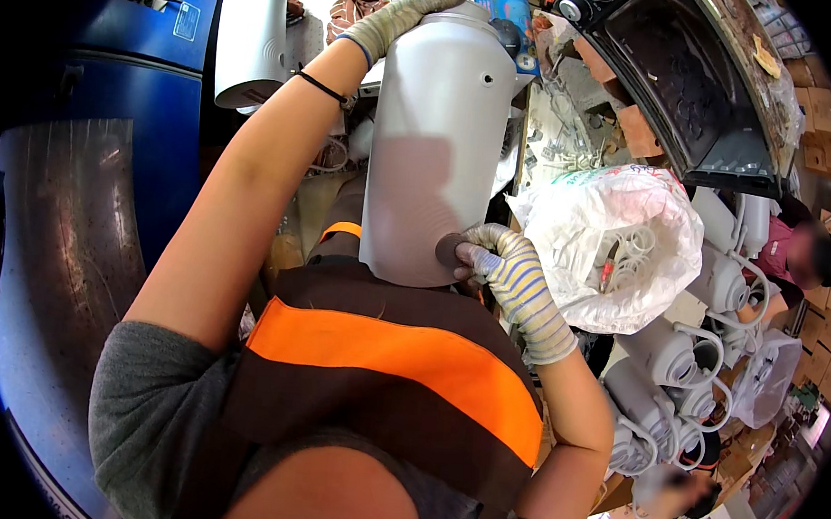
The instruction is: The person operates an industrial molding machine to produce large white plastic housings, then uses a small pick tool by hand to remove excess material and smooth the edges of the parts before placing them into a large cardboard bin.
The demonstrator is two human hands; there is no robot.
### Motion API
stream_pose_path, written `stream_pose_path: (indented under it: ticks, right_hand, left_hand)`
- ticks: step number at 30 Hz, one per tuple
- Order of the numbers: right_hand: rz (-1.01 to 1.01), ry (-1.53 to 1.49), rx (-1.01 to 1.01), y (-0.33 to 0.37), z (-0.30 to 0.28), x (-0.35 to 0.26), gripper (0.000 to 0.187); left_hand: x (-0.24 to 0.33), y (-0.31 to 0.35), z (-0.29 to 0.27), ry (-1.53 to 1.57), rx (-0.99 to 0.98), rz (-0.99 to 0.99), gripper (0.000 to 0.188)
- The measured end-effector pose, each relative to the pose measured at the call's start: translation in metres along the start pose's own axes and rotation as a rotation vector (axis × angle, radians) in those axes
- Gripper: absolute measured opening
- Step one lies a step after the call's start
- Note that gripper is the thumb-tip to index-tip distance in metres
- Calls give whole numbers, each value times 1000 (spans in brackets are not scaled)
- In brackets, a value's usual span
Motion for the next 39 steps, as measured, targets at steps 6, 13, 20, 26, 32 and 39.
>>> stream_pose_path:
  ticks: [6, 13, 20, 26, 32, 39]
  right_hand:
    - [109, -210, 64, 4, 0, 12, 10]
    - [66, -268, 72, -2, -5, 24, 10]
    - [153, -61, 36, -14, -18, 43, 49]
    - [140, -215, -40, -16, -14, 53, 61]
    - [-48, -470, -137, -10, -9, 49, 61]
    - [-133, -548, -57, -17, -1, 55, 58]
  left_hand:
    - [28, 27, 10, 341, -250, 34, 43]
    - [40, 40, 18, 408, -287, 151, 44]
    - [55, 53, 9, 305, -247, 221, 42]
    - [101, 79, 8, 522, -290, 369, 40]
    - [105, 90, 14, 913, -443, 210, 56]
    - [121, 91, 11, 825, -455, 272, 62]
Point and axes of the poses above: each hand's wrist, its own y-axis away from the middle knuckle, its own z-axis out of the palm, x = y × z, the point moved 3 cm from there along -y, towards the middle knuckle, and after that the axes turned 1 degree about z, right-handed, at the moved point
